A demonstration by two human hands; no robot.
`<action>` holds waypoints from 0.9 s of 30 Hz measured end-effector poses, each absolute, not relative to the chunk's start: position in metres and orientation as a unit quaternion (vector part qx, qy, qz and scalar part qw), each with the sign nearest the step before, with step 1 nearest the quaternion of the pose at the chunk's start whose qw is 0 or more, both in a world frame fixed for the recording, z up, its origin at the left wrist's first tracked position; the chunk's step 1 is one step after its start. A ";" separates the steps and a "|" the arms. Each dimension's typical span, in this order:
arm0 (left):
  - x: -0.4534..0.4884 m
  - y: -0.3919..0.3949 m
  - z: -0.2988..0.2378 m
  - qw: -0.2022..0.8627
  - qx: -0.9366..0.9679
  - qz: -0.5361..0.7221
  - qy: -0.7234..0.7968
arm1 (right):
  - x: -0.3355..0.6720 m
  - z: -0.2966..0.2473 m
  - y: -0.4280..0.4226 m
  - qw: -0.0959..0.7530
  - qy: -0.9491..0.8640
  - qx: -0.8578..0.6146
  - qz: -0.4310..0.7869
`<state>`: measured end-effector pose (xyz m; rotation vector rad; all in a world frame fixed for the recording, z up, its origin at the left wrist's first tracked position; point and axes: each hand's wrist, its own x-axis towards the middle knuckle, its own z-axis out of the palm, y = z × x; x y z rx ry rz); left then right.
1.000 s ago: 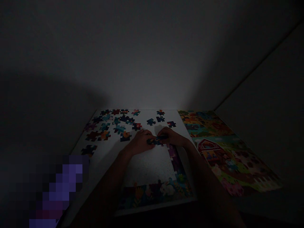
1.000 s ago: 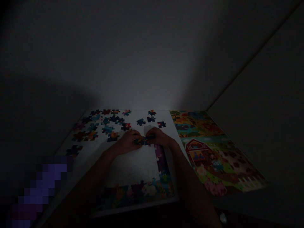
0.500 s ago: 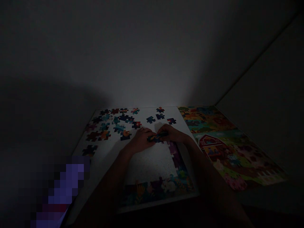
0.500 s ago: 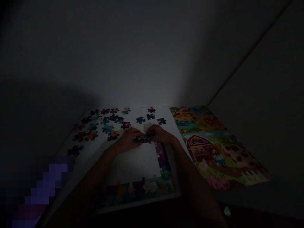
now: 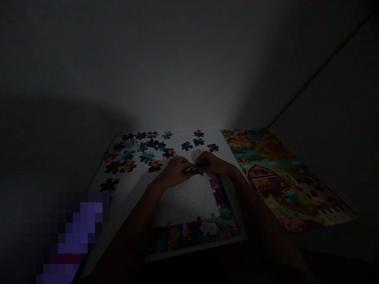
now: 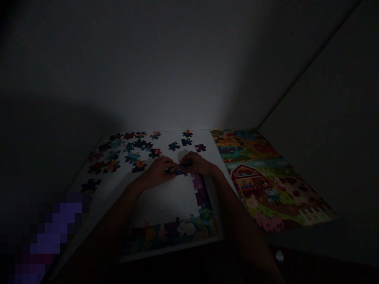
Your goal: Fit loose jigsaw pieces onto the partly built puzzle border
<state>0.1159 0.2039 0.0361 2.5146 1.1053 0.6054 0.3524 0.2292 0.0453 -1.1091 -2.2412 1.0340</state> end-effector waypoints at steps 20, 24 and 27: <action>0.118 0.199 0.044 0.165 0.879 0.196 0.401 | 0.352 0.046 0.229 0.222 -0.811 -0.400 0.365; 0.119 0.199 0.043 0.158 0.881 0.199 0.398 | 0.352 0.047 0.230 0.217 -0.815 -0.396 0.363; 0.118 0.199 0.043 0.158 0.881 0.193 0.401 | 0.353 0.046 0.231 0.218 -0.817 -0.392 0.363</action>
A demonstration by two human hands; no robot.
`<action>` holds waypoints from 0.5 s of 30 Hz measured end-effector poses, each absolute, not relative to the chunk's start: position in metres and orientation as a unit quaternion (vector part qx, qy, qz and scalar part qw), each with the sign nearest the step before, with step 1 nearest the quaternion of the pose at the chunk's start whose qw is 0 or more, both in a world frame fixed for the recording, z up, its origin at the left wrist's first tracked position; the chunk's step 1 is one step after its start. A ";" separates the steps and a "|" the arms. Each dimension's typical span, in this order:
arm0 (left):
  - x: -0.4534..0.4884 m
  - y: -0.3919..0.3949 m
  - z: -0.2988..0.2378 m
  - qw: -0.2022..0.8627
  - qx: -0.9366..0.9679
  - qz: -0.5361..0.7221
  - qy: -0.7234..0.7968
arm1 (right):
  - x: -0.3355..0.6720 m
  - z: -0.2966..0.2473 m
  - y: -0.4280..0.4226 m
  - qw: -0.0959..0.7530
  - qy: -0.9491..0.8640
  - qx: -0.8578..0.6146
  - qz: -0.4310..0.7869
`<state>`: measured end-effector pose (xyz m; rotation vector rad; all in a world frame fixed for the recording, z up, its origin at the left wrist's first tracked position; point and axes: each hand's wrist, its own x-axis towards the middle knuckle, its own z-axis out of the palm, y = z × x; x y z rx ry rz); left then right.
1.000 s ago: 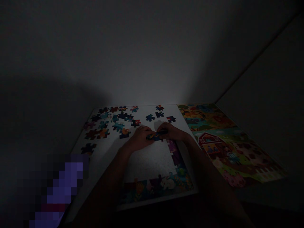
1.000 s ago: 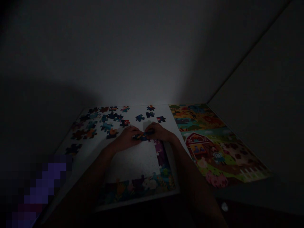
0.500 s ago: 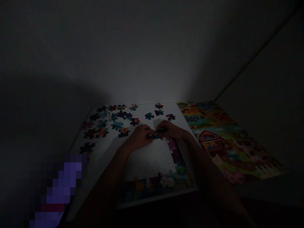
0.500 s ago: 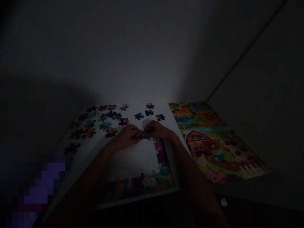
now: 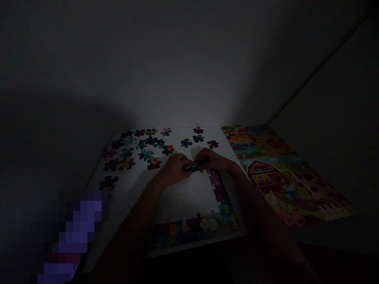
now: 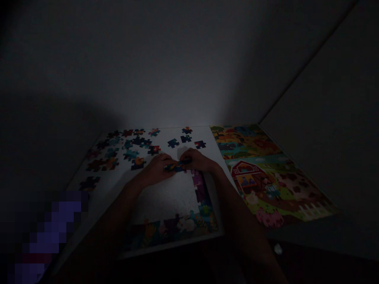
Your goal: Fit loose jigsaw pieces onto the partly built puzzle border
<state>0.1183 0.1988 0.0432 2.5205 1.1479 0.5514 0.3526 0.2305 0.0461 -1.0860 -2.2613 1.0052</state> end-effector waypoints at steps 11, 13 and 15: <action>0.118 0.198 0.045 0.165 0.884 0.192 0.392 | 0.353 0.046 0.231 0.212 -0.819 -0.397 0.357; 0.117 0.198 0.045 0.163 0.887 0.188 0.390 | 0.353 0.047 0.231 0.203 -0.824 -0.395 0.353; 0.117 0.198 0.046 0.160 0.888 0.188 0.389 | 0.352 0.048 0.231 0.190 -0.828 -0.397 0.347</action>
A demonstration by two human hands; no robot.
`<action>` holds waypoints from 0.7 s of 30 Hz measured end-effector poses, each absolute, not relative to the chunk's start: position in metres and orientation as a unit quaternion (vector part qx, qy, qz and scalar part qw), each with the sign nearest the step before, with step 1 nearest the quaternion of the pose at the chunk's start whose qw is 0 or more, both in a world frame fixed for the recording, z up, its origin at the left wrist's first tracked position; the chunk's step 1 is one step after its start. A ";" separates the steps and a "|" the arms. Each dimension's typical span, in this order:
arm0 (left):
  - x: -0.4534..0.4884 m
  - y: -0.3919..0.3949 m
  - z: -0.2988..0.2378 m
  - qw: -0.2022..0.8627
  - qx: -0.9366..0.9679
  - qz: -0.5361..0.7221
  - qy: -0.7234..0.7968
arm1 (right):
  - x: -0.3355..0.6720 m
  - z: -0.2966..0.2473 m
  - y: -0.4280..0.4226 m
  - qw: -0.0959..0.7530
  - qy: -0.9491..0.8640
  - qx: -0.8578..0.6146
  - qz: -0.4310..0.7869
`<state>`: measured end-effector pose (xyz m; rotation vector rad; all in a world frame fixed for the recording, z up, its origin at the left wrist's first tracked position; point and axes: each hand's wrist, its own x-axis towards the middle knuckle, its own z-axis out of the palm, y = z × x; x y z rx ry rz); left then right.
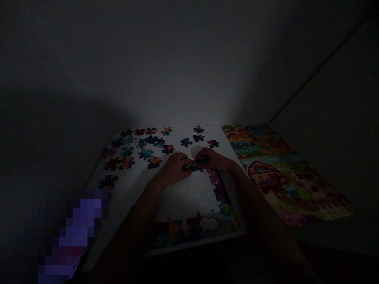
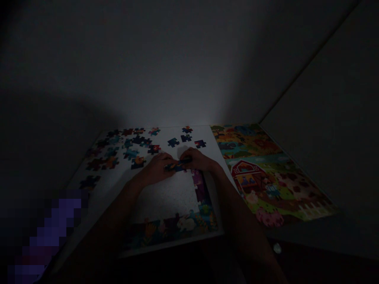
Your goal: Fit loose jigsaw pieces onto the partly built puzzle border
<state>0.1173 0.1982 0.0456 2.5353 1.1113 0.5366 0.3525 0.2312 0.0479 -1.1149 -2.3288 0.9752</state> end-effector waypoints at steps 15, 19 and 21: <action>0.120 0.198 0.050 0.147 0.891 0.154 0.401 | 0.352 0.046 0.229 0.197 -0.825 -0.410 0.335; 0.120 0.196 0.049 0.157 0.886 0.167 0.404 | 0.351 0.045 0.231 0.201 -0.828 -0.404 0.333; 0.121 0.195 0.049 0.162 0.881 0.177 0.408 | 0.351 0.046 0.230 0.204 -0.825 -0.403 0.339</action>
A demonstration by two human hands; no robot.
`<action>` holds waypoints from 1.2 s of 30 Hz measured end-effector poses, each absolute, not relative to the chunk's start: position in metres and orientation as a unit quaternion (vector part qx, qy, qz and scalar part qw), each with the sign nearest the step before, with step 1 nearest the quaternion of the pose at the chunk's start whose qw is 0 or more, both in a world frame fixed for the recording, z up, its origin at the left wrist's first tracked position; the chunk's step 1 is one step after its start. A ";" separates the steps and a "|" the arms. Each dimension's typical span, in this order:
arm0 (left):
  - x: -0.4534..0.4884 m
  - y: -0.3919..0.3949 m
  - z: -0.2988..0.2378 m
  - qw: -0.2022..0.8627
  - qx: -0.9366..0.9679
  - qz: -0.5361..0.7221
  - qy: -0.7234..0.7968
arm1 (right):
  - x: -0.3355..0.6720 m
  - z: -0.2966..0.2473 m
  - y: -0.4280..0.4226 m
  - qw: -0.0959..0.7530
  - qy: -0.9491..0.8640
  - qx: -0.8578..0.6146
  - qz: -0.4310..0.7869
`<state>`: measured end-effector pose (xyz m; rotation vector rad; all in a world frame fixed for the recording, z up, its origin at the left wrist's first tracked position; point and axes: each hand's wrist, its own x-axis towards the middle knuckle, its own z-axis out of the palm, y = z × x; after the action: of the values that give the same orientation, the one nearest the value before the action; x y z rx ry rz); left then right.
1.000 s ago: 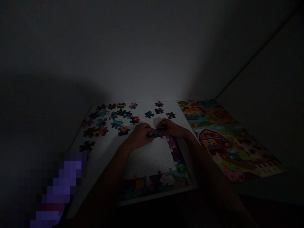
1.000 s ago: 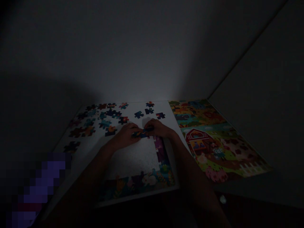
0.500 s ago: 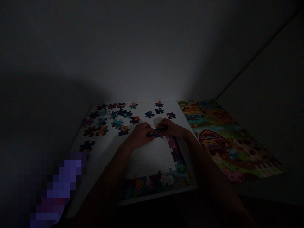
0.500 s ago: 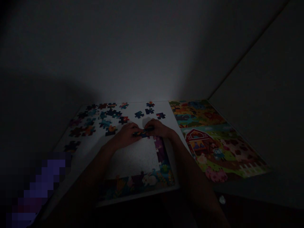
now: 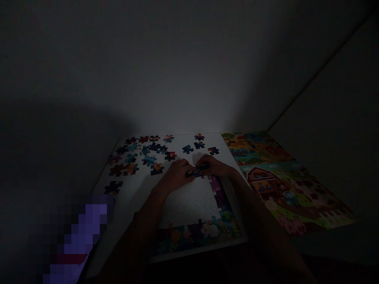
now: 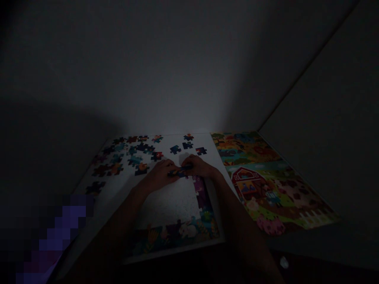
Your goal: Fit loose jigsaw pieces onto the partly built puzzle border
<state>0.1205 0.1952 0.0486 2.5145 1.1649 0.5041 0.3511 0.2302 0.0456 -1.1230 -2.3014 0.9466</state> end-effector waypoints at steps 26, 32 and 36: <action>0.086 0.200 0.117 0.512 0.488 0.639 0.302 | 0.371 0.024 0.255 0.531 -0.559 -0.593 0.231; 0.053 0.179 0.172 0.445 0.430 0.748 0.240 | 0.376 0.018 0.260 0.507 -0.566 -0.621 0.190; 0.035 0.175 0.183 0.416 0.429 0.769 0.228 | 0.379 0.016 0.262 0.477 -0.574 -0.645 0.167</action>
<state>0.0349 0.1749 0.1828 1.0763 0.5724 1.9301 0.3789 0.2625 0.0158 -1.5744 -1.4013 0.4082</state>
